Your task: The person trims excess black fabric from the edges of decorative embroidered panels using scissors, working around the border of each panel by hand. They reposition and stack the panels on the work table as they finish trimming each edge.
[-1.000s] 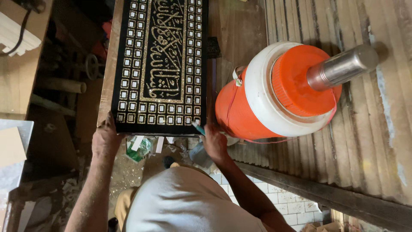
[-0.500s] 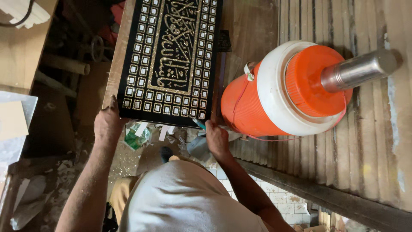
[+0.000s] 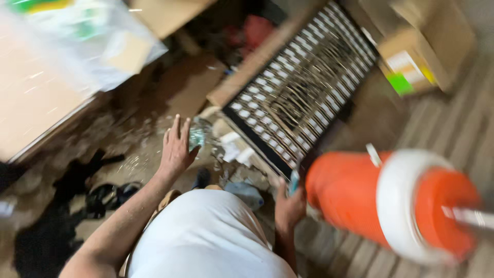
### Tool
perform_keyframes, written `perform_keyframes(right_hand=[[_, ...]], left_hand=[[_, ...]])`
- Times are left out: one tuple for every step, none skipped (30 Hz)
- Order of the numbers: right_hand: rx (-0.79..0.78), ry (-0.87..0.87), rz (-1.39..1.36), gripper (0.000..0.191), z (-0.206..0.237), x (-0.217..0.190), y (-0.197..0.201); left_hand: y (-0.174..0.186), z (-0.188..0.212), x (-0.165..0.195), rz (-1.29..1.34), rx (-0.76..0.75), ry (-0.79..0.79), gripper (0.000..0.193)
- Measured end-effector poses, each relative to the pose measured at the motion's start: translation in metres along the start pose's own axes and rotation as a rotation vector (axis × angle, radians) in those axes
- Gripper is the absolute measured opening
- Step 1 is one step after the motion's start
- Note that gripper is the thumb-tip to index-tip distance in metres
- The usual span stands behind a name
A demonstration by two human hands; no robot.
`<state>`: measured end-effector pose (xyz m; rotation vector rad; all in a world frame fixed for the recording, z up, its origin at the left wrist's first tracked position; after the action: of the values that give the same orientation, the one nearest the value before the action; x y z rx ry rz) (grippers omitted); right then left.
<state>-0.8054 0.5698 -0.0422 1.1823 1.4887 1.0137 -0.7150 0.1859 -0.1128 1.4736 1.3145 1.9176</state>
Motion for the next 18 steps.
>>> perform_keyframes(right_hand=[[-0.023,-0.026,0.032,0.058,0.010,-0.006,-0.002],[0.011,0.037,0.011,0.059,0.019,-0.018,-0.003],[0.044,0.096,-0.011,0.061,0.028,-0.031,-0.004],[0.022,0.129,-0.036,0.059,0.035,-0.043,-0.008],[0.003,0.155,-0.059,0.058,0.042,-0.055,-0.009],[-0.015,0.180,-0.085,0.056,0.048,-0.072,-0.013],[-0.018,0.221,-0.111,0.056,0.054,-0.095,-0.014],[-0.022,0.258,-0.135,0.055,0.061,-0.115,-0.013],[-0.025,0.291,-0.159,0.055,0.069,-0.138,-0.010],[-0.024,0.369,-0.183,0.053,0.078,-0.166,-0.005],[-0.022,0.444,-0.203,0.052,0.089,-0.194,0.002],[-0.019,0.513,-0.222,0.050,0.103,-0.222,0.010],[-0.023,0.588,-0.286,0.045,0.119,-0.248,0.020],[-0.027,0.662,-0.357,0.041,0.137,-0.276,0.029],[-0.030,0.733,-0.430,0.038,0.156,-0.305,0.036],[-0.038,0.795,-0.449,0.038,0.178,-0.335,0.040],[-0.046,0.853,-0.460,0.038,0.201,-0.360,0.046],[-0.053,0.910,-0.469,0.039,0.225,-0.382,0.051]], left_hand=[[0.011,0.019,-0.024,0.003,0.013,0.051,0.098],[0.029,0.038,-0.051,-0.018,0.077,0.110,0.099],[0.048,0.060,-0.080,-0.039,0.136,0.169,0.099],[0.067,0.084,-0.107,-0.060,0.186,0.226,0.099],[0.091,0.108,-0.132,-0.078,0.290,0.277,0.094],[0.115,0.131,-0.159,-0.102,0.396,0.325,0.090],[0.144,0.152,-0.188,-0.129,0.500,0.369,0.085],[0.167,0.175,-0.214,-0.171,0.555,0.433,0.081],[0.193,0.198,-0.240,-0.214,0.606,0.493,0.078],[0.217,0.223,-0.265,-0.255,0.653,0.551,0.075],[0.239,0.249,-0.289,-0.256,0.686,0.608,0.074],[0.261,0.274,-0.313,-0.255,0.716,0.660,0.073],[0.280,0.299,-0.336,-0.252,0.745,0.706,0.072],[0.299,0.321,-0.359,-0.278,0.741,0.740,0.072],[0.318,0.343,-0.381,-0.305,0.739,0.773,0.073],[0.334,0.365,-0.403,-0.328,0.731,0.805,0.073],[0.345,0.385,-0.423,-0.314,0.711,0.838,0.075],[0.355,0.403,-0.443,-0.296,0.690,0.869,0.077]])
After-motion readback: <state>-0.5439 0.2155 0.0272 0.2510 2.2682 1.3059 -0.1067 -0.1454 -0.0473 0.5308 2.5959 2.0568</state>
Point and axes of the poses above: each hand's wrist, its own z-axis away from the middle knuckle, its own y-axis out of the back of the hand, x = y × z, the point moved 6 cm from there along -z, towards the middle knuckle, and after that the axes turned 6 degrees about -x, right-handed, at the moved point
